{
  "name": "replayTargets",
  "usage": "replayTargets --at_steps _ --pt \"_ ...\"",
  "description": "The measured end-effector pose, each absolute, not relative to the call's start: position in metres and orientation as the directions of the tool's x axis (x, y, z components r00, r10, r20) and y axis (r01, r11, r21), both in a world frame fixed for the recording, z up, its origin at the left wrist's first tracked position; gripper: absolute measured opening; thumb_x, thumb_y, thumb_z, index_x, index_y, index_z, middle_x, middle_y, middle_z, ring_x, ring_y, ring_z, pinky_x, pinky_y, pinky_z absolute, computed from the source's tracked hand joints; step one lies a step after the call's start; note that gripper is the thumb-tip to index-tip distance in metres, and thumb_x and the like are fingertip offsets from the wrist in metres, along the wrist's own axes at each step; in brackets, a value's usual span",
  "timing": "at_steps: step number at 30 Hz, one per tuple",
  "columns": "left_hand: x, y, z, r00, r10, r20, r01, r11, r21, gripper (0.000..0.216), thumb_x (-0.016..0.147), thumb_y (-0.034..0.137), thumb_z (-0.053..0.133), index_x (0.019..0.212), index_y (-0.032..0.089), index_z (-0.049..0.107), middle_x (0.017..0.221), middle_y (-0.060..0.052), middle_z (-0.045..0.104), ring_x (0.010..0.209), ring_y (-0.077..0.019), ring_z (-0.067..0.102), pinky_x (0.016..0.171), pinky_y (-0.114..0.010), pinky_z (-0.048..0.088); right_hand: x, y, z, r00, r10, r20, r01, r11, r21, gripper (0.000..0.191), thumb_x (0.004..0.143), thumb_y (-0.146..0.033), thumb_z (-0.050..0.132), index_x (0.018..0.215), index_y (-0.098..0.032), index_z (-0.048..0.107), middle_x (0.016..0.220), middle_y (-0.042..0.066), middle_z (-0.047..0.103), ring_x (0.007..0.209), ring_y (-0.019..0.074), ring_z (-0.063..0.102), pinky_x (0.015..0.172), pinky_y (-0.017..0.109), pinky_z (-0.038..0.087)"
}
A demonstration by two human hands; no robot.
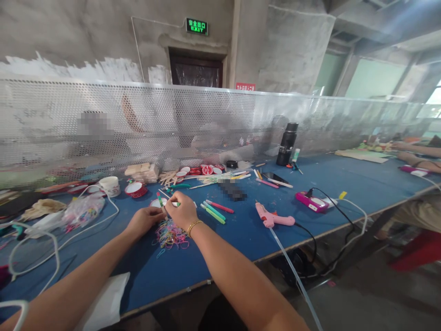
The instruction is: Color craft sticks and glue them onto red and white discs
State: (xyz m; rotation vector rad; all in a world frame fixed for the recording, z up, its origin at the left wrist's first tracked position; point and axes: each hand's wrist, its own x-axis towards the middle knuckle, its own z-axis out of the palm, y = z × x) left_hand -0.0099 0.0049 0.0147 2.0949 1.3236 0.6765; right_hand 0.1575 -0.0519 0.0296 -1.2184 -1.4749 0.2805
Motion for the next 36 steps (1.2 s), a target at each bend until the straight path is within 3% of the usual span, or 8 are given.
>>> replayTargets --at_steps 12,16,21,24,27,30,32,36 --pt "-0.010 0.006 0.012 0.363 0.925 0.109 0.625 -0.328 0.709 0.033 0.073 0.051 0.061 0.069 0.019 0.070 0.056 0.003 0.056 0.051 -0.0114 0.041 0.052 -0.026 0.027 0.157 -0.053 0.028 0.150 0.800 0.582 0.486 0.453 -0.748 0.011 0.078 -0.025 0.056 0.067 -0.022 0.054 0.069 -0.004 0.062 0.071 0.0153 0.060 0.067 0.025 0.044" --pt "-0.009 0.004 0.014 0.368 0.922 0.117 0.596 -0.331 0.732 0.032 0.072 0.050 0.063 0.069 0.019 0.071 0.055 0.003 0.057 0.051 -0.0114 0.042 0.050 -0.026 0.025 0.160 -0.053 0.032 0.202 0.773 0.601 0.405 0.493 -0.770 0.010 0.081 -0.028 0.054 0.073 -0.022 0.055 0.073 -0.002 0.065 0.074 0.0153 0.062 0.071 0.026 0.048" --pt "-0.008 0.001 0.015 0.345 0.932 0.112 0.593 -0.309 0.744 0.033 0.070 0.052 0.064 0.069 0.020 0.072 0.054 0.003 0.057 0.048 -0.0109 0.040 0.049 -0.025 0.026 0.183 -0.045 0.049 0.215 0.853 0.476 0.201 0.439 -0.876 0.021 0.090 -0.043 0.051 0.091 -0.022 0.054 0.077 0.001 0.071 0.065 0.0142 0.068 0.066 0.027 0.052" --pt "-0.009 0.002 0.014 0.348 0.930 0.117 0.600 -0.318 0.734 0.033 0.071 0.052 0.063 0.071 0.020 0.073 0.055 0.002 0.057 0.049 -0.0113 0.042 0.050 -0.025 0.028 0.219 -0.044 0.063 0.136 0.900 0.415 0.263 0.371 -0.890 0.018 0.092 -0.039 0.049 0.089 -0.022 0.052 0.072 0.000 0.070 0.061 0.0148 0.069 0.063 0.027 0.052" --pt "-0.009 0.002 0.015 0.353 0.928 0.121 0.588 -0.320 0.743 0.031 0.070 0.051 0.064 0.070 0.021 0.074 0.056 0.002 0.059 0.051 -0.0122 0.045 0.051 -0.025 0.030 0.270 -0.049 0.070 0.141 0.867 0.478 0.557 0.330 -0.762 0.012 0.094 -0.032 0.046 0.098 -0.023 0.053 0.077 0.001 0.072 0.071 0.0169 0.070 0.076 0.033 0.052" --pt "-0.008 0.003 0.015 0.350 0.928 0.129 0.572 -0.321 0.755 0.030 0.068 0.050 0.066 0.067 0.021 0.073 0.057 0.001 0.061 0.054 -0.0131 0.049 0.052 -0.025 0.031 0.321 -0.055 0.066 0.193 0.800 0.569 0.892 0.098 -0.441 0.012 0.093 -0.028 0.049 0.101 -0.023 0.056 0.088 0.005 0.074 0.097 0.0227 0.067 0.101 0.047 0.035" --pt "-0.008 0.003 0.016 0.350 0.927 0.137 0.570 -0.327 0.753 0.029 0.067 0.049 0.067 0.067 0.021 0.073 0.057 0.001 0.061 0.055 -0.0136 0.050 0.052 -0.025 0.032 0.345 -0.057 0.057 0.220 0.809 0.545 0.943 -0.034 -0.330 0.015 0.092 -0.026 0.049 0.105 -0.023 0.056 0.093 0.007 0.075 0.105 0.0247 0.064 0.105 0.051 0.027" --pt "-0.008 0.004 0.015 0.359 0.924 0.129 0.583 -0.330 0.742 0.030 0.069 0.050 0.066 0.067 0.021 0.073 0.056 0.001 0.060 0.053 -0.0135 0.049 0.051 -0.025 0.031 0.368 -0.057 0.040 0.221 0.871 0.438 0.958 -0.110 -0.265 0.026 0.088 -0.011 0.044 0.111 -0.021 0.053 0.094 0.007 0.076 0.107 0.0226 0.063 0.105 0.051 0.021"
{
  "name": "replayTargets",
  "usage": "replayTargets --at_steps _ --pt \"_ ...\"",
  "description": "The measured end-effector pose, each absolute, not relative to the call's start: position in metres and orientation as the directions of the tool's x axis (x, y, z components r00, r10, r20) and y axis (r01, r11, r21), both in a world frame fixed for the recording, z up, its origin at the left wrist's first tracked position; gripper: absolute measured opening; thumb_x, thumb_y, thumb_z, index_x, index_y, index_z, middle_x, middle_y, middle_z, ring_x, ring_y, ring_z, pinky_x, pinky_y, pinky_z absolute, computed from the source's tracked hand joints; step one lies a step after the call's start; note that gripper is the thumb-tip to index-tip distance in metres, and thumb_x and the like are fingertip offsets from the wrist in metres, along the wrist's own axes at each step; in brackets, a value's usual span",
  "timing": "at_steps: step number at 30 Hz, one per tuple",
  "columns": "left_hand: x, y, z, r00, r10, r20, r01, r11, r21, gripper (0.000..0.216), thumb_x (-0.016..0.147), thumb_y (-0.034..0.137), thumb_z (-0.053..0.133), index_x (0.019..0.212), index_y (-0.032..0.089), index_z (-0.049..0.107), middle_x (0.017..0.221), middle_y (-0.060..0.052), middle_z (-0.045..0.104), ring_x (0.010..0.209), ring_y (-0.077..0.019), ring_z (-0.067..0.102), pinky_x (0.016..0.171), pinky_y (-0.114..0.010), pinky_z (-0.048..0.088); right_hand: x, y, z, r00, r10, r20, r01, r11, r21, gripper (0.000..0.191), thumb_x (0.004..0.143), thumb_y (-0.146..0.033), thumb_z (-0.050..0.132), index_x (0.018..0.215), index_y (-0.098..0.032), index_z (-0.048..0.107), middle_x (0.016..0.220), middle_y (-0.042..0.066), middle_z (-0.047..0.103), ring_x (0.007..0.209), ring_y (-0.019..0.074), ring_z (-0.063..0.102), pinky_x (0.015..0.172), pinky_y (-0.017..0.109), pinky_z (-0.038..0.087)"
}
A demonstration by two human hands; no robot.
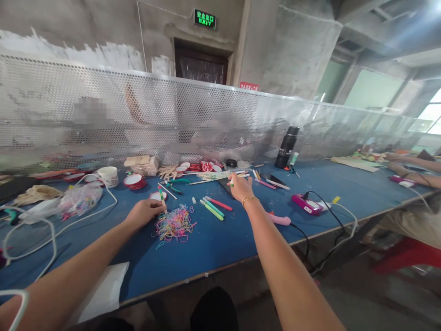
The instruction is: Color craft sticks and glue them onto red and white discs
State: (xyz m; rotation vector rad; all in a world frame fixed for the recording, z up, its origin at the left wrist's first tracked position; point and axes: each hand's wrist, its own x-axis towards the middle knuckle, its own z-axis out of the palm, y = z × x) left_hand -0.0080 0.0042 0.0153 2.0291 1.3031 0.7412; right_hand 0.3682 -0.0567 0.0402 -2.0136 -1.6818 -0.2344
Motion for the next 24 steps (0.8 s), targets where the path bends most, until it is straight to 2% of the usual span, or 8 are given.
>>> replayTargets --at_steps 14,20,24 --pt "-0.007 0.000 0.018 0.334 0.935 0.119 0.583 -0.305 0.753 0.029 0.067 0.051 0.067 0.066 0.022 0.073 0.055 0.002 0.060 0.053 -0.0143 0.049 0.051 -0.026 0.029 0.377 -0.046 0.018 0.270 0.875 0.402 0.962 -0.224 -0.158 0.026 0.088 -0.016 0.045 0.112 -0.020 0.053 0.099 0.011 0.073 0.105 0.0261 0.060 0.101 0.050 0.023" --pt "-0.007 0.002 0.017 0.366 0.923 0.116 0.612 -0.333 0.717 0.032 0.072 0.052 0.063 0.069 0.022 0.073 0.058 0.002 0.061 0.052 -0.0131 0.047 0.051 -0.026 0.028 0.367 -0.055 0.053 0.229 0.772 0.593 0.971 -0.134 -0.200 0.023 0.088 -0.016 0.043 0.107 -0.021 0.053 0.099 0.009 0.071 0.104 0.0262 0.059 0.101 0.046 0.023" --pt "-0.008 0.002 0.016 0.365 0.924 0.115 0.614 -0.332 0.716 0.032 0.072 0.051 0.062 0.069 0.022 0.073 0.057 0.002 0.060 0.051 -0.0130 0.046 0.051 -0.026 0.028 0.336 -0.067 0.082 0.219 0.635 0.741 0.961 -0.006 -0.278 0.021 0.094 -0.031 0.040 0.107 -0.020 0.053 0.098 0.011 0.070 0.100 0.0258 0.060 0.100 0.042 0.028"
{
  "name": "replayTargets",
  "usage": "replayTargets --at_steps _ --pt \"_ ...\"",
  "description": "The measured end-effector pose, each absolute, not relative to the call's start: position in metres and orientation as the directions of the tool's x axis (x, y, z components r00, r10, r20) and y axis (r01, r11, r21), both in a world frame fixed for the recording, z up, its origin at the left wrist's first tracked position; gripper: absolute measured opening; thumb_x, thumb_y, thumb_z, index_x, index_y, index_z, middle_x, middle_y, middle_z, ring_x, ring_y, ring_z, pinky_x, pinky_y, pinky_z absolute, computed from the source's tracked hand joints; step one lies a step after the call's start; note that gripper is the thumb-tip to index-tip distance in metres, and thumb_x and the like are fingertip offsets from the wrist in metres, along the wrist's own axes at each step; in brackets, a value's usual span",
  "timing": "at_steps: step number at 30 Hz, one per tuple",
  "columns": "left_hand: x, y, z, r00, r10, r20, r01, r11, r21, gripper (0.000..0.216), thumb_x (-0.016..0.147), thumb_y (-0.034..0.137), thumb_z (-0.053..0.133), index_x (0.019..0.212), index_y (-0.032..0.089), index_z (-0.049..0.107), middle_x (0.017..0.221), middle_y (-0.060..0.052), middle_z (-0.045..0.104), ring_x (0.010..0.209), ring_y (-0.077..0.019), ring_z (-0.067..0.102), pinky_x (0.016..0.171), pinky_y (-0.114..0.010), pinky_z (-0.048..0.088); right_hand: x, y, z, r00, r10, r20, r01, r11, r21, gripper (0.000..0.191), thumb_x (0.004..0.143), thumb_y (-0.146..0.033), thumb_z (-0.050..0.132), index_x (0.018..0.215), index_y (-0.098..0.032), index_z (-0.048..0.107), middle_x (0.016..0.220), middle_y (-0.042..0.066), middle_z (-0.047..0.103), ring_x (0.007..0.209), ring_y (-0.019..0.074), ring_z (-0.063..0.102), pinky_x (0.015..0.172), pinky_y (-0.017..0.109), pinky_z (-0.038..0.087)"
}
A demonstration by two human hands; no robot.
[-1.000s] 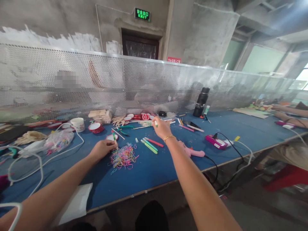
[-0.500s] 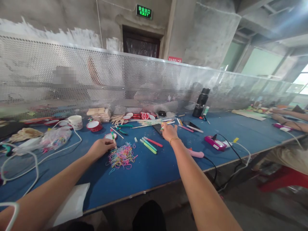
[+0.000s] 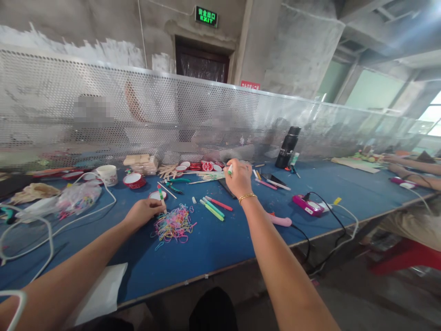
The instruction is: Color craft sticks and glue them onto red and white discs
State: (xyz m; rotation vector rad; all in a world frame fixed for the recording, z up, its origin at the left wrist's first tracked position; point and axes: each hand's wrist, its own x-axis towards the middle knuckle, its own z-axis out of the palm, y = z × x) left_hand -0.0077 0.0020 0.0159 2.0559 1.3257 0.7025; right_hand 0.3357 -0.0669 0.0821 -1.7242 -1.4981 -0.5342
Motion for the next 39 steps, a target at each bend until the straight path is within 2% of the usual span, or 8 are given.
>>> replayTargets --at_steps 3,6,9,13,18,26,33,39 --pt "-0.008 0.002 0.015 0.368 0.922 0.117 0.604 -0.333 0.724 0.031 0.073 0.051 0.063 0.070 0.022 0.073 0.059 0.001 0.061 0.052 -0.0130 0.046 0.051 -0.026 0.029 0.294 -0.074 0.091 0.197 0.577 0.792 0.875 0.261 -0.408 0.029 0.099 -0.039 0.033 0.110 -0.021 0.053 0.092 0.008 0.071 0.100 0.0230 0.061 0.098 0.038 0.036" --pt "-0.008 0.003 0.014 0.365 0.922 0.127 0.596 -0.336 0.729 0.031 0.072 0.051 0.063 0.070 0.022 0.074 0.059 0.001 0.061 0.053 -0.0132 0.047 0.052 -0.026 0.030 0.247 -0.072 0.085 0.186 0.665 0.724 0.581 0.520 -0.626 0.040 0.099 -0.046 0.029 0.113 -0.021 0.057 0.082 0.005 0.070 0.080 0.0183 0.064 0.080 0.031 0.047" --pt "-0.008 0.002 0.013 0.363 0.922 0.133 0.603 -0.341 0.721 0.032 0.072 0.052 0.063 0.069 0.022 0.074 0.057 0.002 0.060 0.053 -0.0131 0.047 0.052 -0.026 0.030 0.207 -0.062 0.070 0.172 0.770 0.615 0.358 0.533 -0.767 0.039 0.093 -0.049 0.037 0.093 -0.020 0.064 0.068 0.002 0.065 0.064 0.0156 0.060 0.066 0.027 0.048" --pt "-0.007 0.000 0.014 0.358 0.926 0.117 0.617 -0.329 0.715 0.032 0.072 0.051 0.063 0.071 0.022 0.075 0.057 0.002 0.060 0.052 -0.0124 0.045 0.051 -0.026 0.029 0.178 -0.054 0.043 0.233 0.848 0.476 0.208 0.434 -0.876 0.018 0.082 -0.036 0.048 0.085 -0.021 0.057 0.065 -0.001 0.064 0.061 0.0144 0.060 0.063 0.026 0.049" --pt "-0.007 0.001 0.015 0.329 0.939 0.103 0.647 -0.303 0.699 0.029 0.072 0.049 0.064 0.073 0.022 0.076 0.058 0.002 0.062 0.052 -0.0126 0.046 0.050 -0.027 0.026 0.172 -0.055 0.020 0.119 0.857 0.502 0.310 0.448 -0.839 0.012 0.080 -0.031 0.052 0.073 -0.022 0.053 0.070 -0.002 0.067 0.065 0.0153 0.061 0.063 0.025 0.047" --pt "-0.007 0.005 0.013 0.340 0.936 0.091 0.639 -0.301 0.708 0.029 0.071 0.049 0.065 0.072 0.021 0.075 0.055 0.002 0.059 0.050 -0.0122 0.044 0.050 -0.027 0.026 0.164 -0.056 0.025 0.091 0.791 0.605 0.550 0.466 -0.693 0.013 0.083 -0.027 0.052 0.072 -0.023 0.058 0.076 -0.001 0.067 0.079 0.0168 0.061 0.079 0.027 0.045" --pt "-0.009 0.009 0.012 0.356 0.928 0.109 0.621 -0.322 0.714 0.037 0.071 0.056 0.063 0.070 0.020 0.073 0.056 0.002 0.057 0.052 -0.0117 0.042 0.050 -0.026 0.025 0.168 -0.054 0.025 0.086 0.779 0.621 0.549 0.483 -0.682 0.013 0.083 -0.024 0.055 0.070 -0.022 0.055 0.074 -0.001 0.067 0.075 0.0160 0.061 0.078 0.026 0.044" --pt "-0.007 0.005 0.015 0.353 0.930 0.099 0.584 -0.302 0.753 0.034 0.066 0.053 0.066 0.066 0.019 0.071 0.052 0.003 0.054 0.048 -0.0108 0.039 0.049 -0.026 0.024 0.167 -0.052 0.025 0.081 0.766 0.638 0.546 0.501 -0.671 0.013 0.083 -0.024 0.056 0.070 -0.022 0.057 0.072 -0.002 0.066 0.072 0.0151 0.060 0.074 0.025 0.043"
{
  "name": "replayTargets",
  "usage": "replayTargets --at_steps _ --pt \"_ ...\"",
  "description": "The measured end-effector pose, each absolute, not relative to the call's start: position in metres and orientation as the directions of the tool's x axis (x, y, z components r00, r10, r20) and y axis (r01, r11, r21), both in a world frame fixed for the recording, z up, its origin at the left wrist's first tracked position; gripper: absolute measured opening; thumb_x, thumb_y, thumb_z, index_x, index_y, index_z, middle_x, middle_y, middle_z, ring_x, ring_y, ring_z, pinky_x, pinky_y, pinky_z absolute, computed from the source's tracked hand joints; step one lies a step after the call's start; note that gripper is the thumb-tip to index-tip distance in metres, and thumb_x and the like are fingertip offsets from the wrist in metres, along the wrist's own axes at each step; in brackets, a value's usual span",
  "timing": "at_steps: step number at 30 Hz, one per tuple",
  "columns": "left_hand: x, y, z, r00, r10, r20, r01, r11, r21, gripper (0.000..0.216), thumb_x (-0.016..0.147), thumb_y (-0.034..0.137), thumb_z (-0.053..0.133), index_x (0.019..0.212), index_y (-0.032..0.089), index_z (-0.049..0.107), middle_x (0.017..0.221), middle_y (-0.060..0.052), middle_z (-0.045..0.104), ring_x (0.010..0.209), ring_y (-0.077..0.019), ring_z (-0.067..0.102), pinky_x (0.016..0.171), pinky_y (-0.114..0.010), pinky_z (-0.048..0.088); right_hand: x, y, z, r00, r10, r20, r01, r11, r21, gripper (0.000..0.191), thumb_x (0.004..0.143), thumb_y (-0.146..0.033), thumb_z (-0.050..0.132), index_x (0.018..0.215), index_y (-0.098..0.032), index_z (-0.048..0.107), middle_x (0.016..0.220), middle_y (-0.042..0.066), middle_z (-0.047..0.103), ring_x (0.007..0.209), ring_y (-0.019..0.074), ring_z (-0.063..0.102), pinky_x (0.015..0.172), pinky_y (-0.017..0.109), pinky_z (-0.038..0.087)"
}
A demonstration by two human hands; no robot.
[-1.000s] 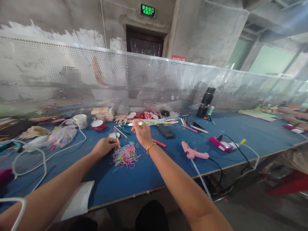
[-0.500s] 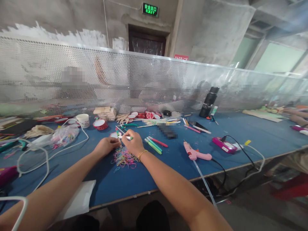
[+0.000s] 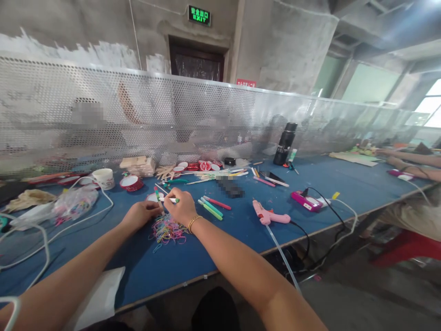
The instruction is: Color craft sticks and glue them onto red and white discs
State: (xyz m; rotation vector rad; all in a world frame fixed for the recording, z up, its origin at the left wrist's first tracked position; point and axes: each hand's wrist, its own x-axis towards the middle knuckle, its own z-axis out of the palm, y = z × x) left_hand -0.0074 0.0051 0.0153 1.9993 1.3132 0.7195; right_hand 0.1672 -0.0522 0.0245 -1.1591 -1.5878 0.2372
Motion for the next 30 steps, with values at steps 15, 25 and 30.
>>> replayTargets --at_steps 15,25,30 --pt "-0.0082 0.0060 0.0160 0.379 0.920 0.097 0.606 -0.326 0.726 0.033 0.071 0.052 0.063 0.068 0.019 0.069 0.058 0.003 0.058 0.052 -0.0116 0.042 0.052 -0.026 0.025 0.1675 -0.0518 0.0243 0.080 0.764 0.640 0.546 0.504 -0.670 0.013 0.083 -0.025 0.055 0.070 -0.022 0.057 0.070 -0.002 0.065 0.069 0.0148 0.059 0.070 0.024 0.042" --pt "-0.0085 0.0062 0.0169 0.368 0.923 0.109 0.605 -0.326 0.726 0.034 0.070 0.053 0.064 0.068 0.019 0.071 0.057 0.003 0.059 0.052 -0.0119 0.045 0.051 -0.026 0.026 0.1676 -0.0497 0.0235 0.075 0.760 0.646 0.547 0.510 -0.664 0.013 0.083 -0.026 0.054 0.071 -0.022 0.055 0.071 -0.002 0.065 0.071 0.0149 0.060 0.072 0.024 0.043" --pt "-0.0082 0.0063 0.0176 0.364 0.927 0.092 0.623 -0.316 0.716 0.032 0.070 0.051 0.065 0.072 0.020 0.073 0.058 0.003 0.061 0.053 -0.0124 0.046 0.052 -0.026 0.027 0.1691 -0.0505 0.0245 0.102 0.752 0.652 0.534 0.511 -0.673 0.013 0.083 -0.025 0.054 0.070 -0.022 0.056 0.072 -0.002 0.065 0.072 0.0149 0.060 0.072 0.024 0.043"
